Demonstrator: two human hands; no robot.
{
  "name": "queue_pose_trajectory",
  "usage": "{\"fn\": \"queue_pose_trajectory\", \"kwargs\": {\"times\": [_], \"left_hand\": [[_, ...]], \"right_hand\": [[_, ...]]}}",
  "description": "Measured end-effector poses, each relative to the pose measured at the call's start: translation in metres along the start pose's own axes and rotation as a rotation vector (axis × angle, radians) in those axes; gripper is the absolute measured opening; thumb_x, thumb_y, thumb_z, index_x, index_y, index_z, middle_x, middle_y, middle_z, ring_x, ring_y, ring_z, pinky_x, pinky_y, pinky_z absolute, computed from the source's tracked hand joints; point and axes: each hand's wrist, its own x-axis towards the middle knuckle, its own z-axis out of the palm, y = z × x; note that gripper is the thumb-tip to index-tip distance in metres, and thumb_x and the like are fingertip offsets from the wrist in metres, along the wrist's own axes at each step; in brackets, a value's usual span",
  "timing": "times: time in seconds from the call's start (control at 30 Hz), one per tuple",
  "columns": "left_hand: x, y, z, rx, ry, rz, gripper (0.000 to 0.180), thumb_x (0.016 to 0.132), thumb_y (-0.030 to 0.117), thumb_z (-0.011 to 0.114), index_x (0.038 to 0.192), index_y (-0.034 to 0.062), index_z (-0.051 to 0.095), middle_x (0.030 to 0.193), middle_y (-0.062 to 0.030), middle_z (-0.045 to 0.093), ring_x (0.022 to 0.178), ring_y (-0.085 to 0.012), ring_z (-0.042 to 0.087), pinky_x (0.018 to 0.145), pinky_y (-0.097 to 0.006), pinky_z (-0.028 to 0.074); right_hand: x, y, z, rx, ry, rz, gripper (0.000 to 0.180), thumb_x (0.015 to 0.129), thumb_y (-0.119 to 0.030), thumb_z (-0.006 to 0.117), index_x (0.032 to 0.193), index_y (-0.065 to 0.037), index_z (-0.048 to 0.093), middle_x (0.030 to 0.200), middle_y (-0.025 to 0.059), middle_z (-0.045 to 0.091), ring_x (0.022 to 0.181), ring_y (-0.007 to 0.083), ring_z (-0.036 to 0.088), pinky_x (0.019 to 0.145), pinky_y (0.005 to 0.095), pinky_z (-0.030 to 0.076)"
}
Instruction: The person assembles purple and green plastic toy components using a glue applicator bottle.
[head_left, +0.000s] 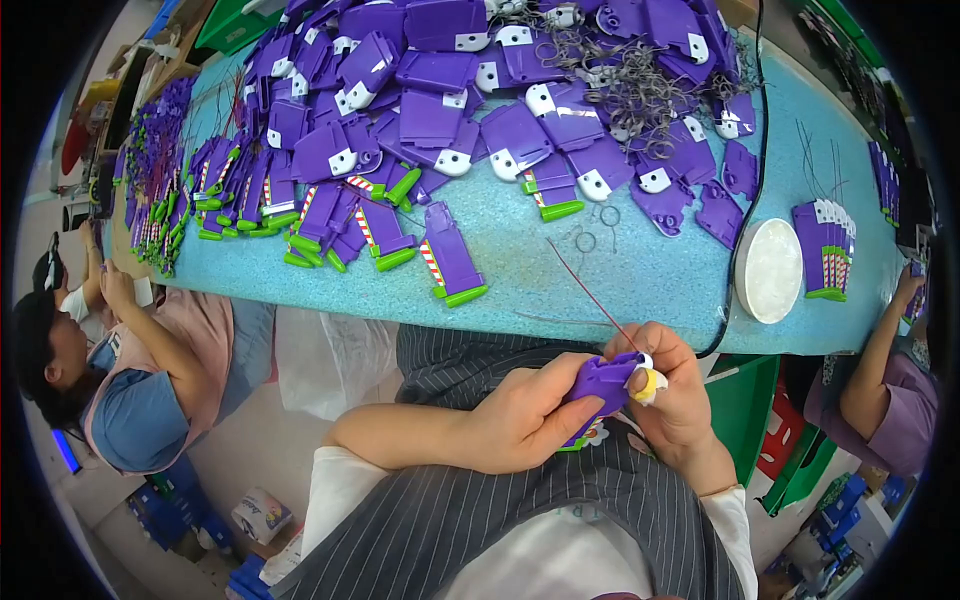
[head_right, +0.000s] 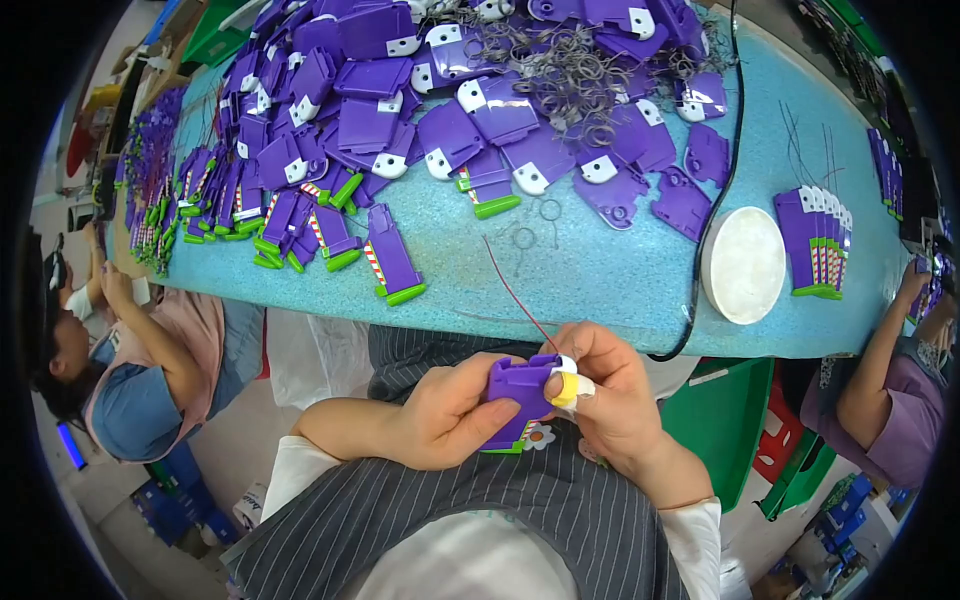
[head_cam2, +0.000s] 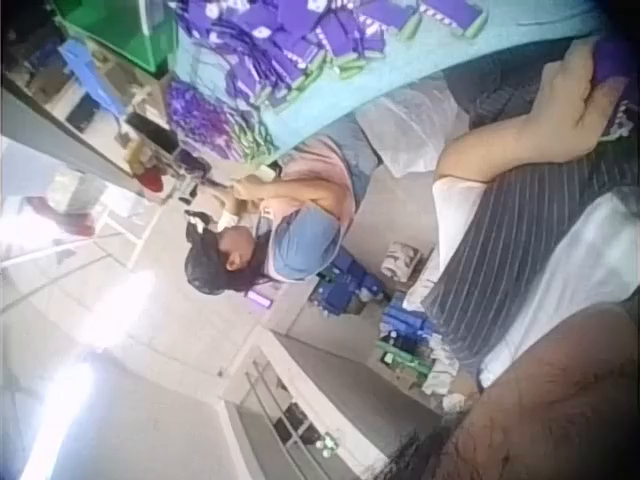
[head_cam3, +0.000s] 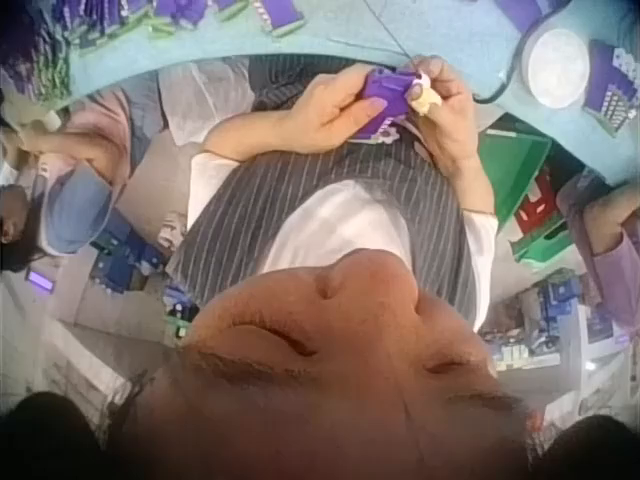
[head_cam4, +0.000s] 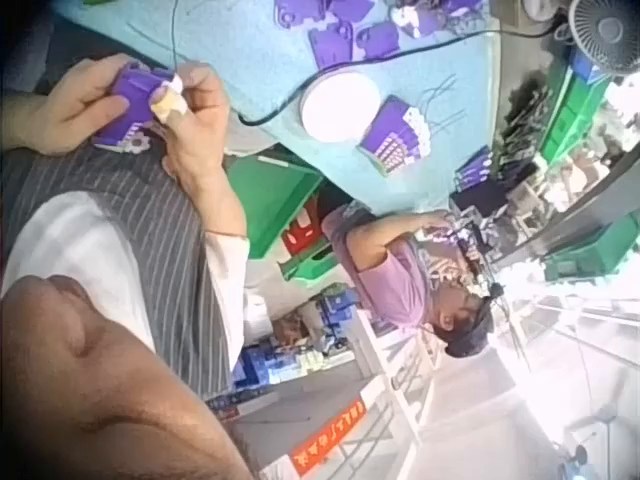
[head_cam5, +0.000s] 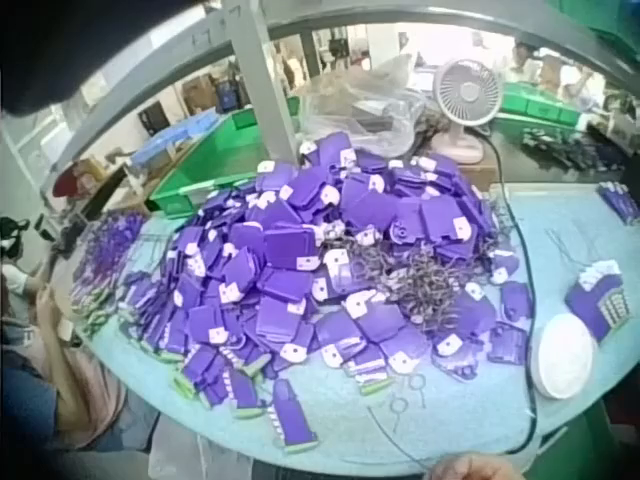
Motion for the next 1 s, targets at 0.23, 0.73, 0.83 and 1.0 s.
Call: {"fn": "queue_pose_trajectory", "kwargs": {"times": [0.23,0.73,0.83,1.0], "left_hand": [[-0.001,-0.002,0.001,-0.035,-0.035,-0.041,0.023,0.089,0.006,0.053,0.108,-0.0013,0.044,0.074,-0.01,0.059,0.059,-0.0193,0.059,0.053,-0.029,0.043],[0.024,0.007,-0.03,-0.336,0.29,0.077,0.023,0.087,0.004,0.058,0.108,-0.0029,0.05,0.097,-0.0071,0.059,0.086,-0.0113,0.056,0.075,-0.026,0.045],[0.015,-0.002,-0.021,-0.359,0.346,0.076,0.024,0.089,0.007,0.057,0.11,-0.003,0.049,0.098,-0.0053,0.058,0.088,-0.009,0.054,0.077,-0.024,0.044],[0.009,-0.009,-0.019,-0.494,0.335,-0.056,0.026,0.09,0.011,0.058,0.11,-0.0026,0.049,0.096,-0.0041,0.059,0.089,-0.0078,0.054,0.079,-0.024,0.044]], "right_hand": [[-0.005,-0.01,0.0,-0.368,-0.091,-0.269,0.02,0.075,-0.003,0.07,0.082,-0.006,0.052,0.08,0.003,0.048,0.071,0.0116,0.046,0.063,0.0244,0.037],[-0.006,-0.027,0.002,-1.1,0.005,-0.38,0.027,0.074,-0.013,0.073,0.092,0.0,0.058,0.064,0.0042,0.052,0.046,0.0107,0.043,0.044,0.0252,0.033],[-0.01,-0.02,-0.001,-1.103,0.012,-0.359,0.018,0.077,-0.01,0.069,0.089,0.0,0.059,0.061,0.0044,0.051,0.048,0.0118,0.046,0.045,0.0263,0.035],[-0.015,-0.01,-0.004,-0.978,-0.048,-0.304,0.012,0.08,-0.005,0.062,0.088,0.002,0.059,0.068,0.0077,0.057,0.049,0.0132,0.051,0.046,0.0259,0.038]]}}
